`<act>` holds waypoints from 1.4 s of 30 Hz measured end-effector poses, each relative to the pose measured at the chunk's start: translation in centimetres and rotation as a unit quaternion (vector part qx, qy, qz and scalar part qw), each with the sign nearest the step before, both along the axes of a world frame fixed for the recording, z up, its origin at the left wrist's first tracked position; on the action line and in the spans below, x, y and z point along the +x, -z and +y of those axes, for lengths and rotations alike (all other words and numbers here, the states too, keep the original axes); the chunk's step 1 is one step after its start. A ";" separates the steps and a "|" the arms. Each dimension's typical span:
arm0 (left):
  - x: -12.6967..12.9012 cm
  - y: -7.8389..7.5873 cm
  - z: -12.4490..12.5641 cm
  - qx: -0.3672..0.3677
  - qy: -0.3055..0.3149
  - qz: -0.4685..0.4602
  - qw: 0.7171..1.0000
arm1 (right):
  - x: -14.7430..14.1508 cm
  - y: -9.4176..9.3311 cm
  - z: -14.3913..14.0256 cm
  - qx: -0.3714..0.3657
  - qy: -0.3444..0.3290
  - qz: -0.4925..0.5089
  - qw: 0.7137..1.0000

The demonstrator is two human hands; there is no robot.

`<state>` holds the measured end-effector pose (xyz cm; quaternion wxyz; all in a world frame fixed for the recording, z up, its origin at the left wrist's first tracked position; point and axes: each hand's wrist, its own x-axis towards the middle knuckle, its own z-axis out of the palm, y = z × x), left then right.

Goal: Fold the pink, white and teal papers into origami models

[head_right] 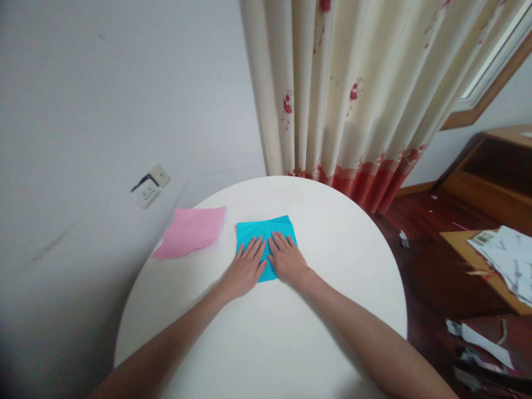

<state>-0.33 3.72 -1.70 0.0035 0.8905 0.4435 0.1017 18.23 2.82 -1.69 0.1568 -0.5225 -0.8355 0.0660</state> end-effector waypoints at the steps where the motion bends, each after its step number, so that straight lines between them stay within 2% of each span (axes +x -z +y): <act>1: 0.0 0.0 -0.3 0.004 0.004 -0.003 1.000 | 0.2 0.1 -0.1 -0.004 0.002 -0.006 1.000; 8: 0.7 -2.3 -2.2 -0.008 0.031 -0.051 0.998 | 0.3 -0.8 -0.3 -0.009 0.067 0.007 0.998; 11: 1.3 -2.9 -2.3 -0.045 0.072 -0.106 0.991 | -0.2 -0.7 -0.2 -0.003 0.106 0.022 0.994; 13: 1.5 -3.0 -1.9 -0.062 0.079 -0.139 0.985 | -0.4 -0.3 -0.2 -0.004 0.110 0.024 0.994; 16: 1.1 -2.9 -0.9 -0.031 0.045 -0.152 0.987 | -0.3 0.2 -0.3 -0.013 0.077 0.029 0.997; 19: 0.3 -2.7 0.3 0.010 0.030 -0.120 0.992 | -0.1 0.2 -0.2 -0.024 0.000 0.029 0.999; 22: -0.6 -2.0 1.3 0.003 0.063 -0.073 0.995 | 0.1 -0.4 0.0 -0.038 -0.101 0.031 0.994; 25: -1.2 -1.1 1.9 -0.026 0.102 -0.031 0.994 | 0.3 -0.9 0.2 -0.045 -0.144 0.038 0.988; 28: -1.6 -0.4 2.3 -0.033 0.100 0.000 0.994 | 0.4 -0.8 0.2 -0.035 -0.126 0.035 0.991; 33: -1.8 -0.1 2.3 -0.004 0.067 0.040 0.997 | 0.3 0.1 -0.2 -0.016 0.000 -0.010 1.000; 36: -1.5 -0.1 1.9 0.003 0.055 0.048 0.997 | 0.8 0.4 0.1 -0.014 0.036 -0.026 0.999; 38: -1.4 -0.2 1.6 0.005 0.045 0.047 0.998 | 1.6 0.4 0.6 -0.013 0.024 -0.031 0.999; 42: -1.3 -0.6 0.8 0.005 0.049 0.049 0.998 | 3.6 0.1 2.1 -0.016 -0.057 -0.030 0.998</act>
